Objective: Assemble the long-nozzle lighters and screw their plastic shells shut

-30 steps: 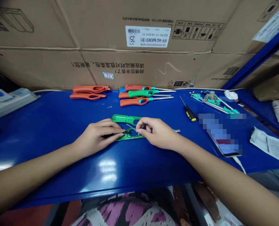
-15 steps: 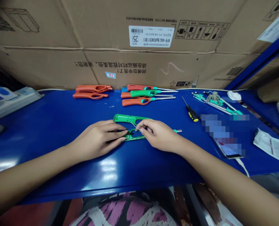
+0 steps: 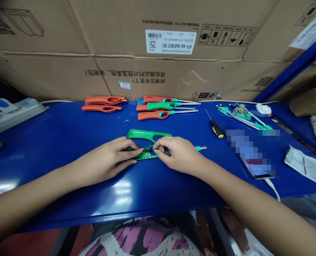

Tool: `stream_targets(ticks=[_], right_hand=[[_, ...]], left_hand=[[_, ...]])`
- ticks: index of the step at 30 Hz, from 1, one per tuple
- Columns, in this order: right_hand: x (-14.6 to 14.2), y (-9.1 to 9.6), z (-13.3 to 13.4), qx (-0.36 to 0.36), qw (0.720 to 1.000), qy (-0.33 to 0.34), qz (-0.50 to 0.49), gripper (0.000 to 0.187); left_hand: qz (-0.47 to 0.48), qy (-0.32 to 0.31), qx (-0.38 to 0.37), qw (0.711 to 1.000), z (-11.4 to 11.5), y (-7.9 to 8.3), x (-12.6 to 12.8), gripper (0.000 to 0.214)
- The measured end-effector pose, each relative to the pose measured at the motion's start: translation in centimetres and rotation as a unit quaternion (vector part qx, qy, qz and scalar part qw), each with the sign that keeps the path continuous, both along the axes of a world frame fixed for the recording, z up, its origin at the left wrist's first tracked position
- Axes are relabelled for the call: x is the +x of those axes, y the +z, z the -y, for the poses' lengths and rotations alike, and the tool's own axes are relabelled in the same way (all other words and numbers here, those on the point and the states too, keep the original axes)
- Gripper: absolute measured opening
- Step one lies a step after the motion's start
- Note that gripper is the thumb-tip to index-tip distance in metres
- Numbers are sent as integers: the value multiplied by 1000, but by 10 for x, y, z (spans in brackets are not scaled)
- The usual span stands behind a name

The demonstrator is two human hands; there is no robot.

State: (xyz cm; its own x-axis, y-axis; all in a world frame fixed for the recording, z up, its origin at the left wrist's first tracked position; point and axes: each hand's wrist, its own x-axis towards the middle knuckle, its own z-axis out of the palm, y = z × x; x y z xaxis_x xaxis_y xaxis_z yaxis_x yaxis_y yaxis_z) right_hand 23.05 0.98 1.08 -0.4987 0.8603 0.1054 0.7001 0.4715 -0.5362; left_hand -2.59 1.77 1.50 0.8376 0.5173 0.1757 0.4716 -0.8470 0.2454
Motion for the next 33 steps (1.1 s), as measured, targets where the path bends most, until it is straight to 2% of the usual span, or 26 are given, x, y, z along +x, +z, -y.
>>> stream_targets(ticks=[5,15,20,27,33], right_hand=[[0,-5,2,60,998,19,1,21],[0,-10,1,82,996,25,-32,18],[0,-11,-1,65,994,46,-75,18],[0,-5,-2,48,996,37,-65,12],[8,3,-6,-59,994,41,-79,6]], left_hand=[[-40,-3,52,998,4,2,4,32],[32,11,-29,999,4,-2,5,31],[34,3,-37,999,5,-4,7,34],[20,4,-43,999,4,-3,9,34],[-5,3,-35,999,5,-1,9,33]])
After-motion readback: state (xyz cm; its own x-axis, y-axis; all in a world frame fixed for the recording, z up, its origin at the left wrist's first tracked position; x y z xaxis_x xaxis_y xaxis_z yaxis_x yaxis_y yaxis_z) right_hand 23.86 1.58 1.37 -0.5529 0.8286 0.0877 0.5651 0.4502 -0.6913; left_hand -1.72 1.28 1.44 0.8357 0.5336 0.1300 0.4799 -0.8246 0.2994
